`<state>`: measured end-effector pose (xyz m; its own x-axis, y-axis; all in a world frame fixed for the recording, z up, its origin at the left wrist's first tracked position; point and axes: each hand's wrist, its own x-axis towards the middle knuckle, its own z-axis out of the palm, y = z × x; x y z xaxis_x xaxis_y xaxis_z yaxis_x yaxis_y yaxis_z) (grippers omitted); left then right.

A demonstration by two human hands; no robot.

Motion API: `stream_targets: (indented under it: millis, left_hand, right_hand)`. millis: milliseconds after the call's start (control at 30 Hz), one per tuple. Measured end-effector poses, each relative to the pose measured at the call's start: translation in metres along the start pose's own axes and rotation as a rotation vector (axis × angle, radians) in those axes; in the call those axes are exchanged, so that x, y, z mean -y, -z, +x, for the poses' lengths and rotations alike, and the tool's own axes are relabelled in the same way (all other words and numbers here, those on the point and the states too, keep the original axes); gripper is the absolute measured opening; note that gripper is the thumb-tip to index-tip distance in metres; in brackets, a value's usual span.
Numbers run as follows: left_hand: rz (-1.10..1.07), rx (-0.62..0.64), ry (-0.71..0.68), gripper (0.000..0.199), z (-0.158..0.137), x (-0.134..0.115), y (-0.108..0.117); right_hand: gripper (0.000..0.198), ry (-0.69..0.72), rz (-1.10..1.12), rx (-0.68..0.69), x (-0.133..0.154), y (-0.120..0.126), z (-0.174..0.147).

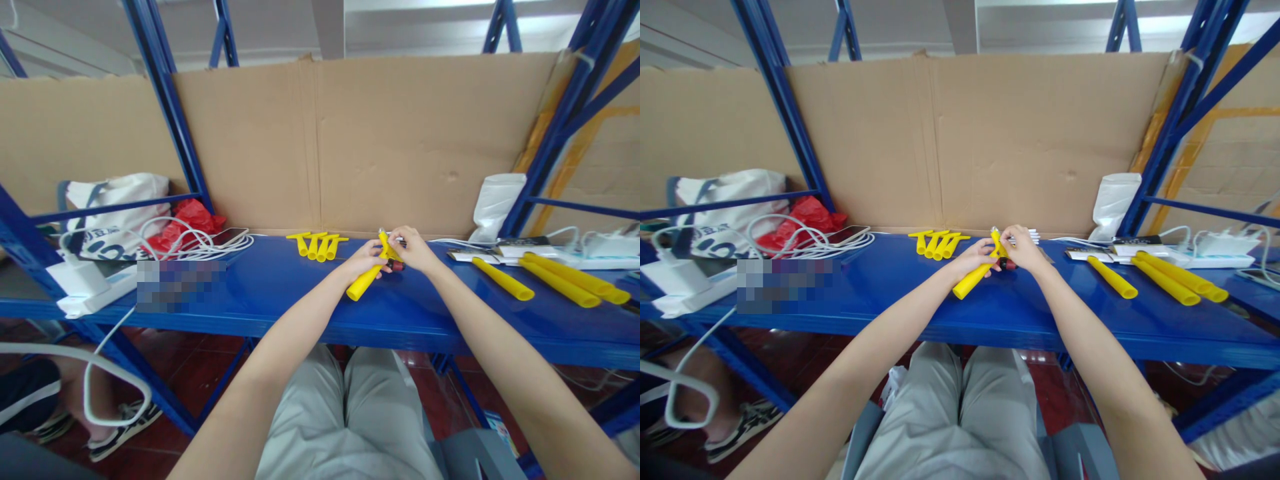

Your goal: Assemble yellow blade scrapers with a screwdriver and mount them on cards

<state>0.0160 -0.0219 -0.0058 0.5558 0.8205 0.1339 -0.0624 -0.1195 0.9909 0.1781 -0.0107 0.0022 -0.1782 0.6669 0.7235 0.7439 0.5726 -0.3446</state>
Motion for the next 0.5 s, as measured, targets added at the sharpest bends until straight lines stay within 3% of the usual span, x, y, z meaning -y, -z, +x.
stream_targets:
  millis: [500]
  left_hand:
    - [0.041,0.020,-0.052,0.053,0.0004,0.0041,0.0039]
  right_hand:
    - [0.007,-0.156,0.244,-0.010,-0.0056,-0.0006,-0.0016]
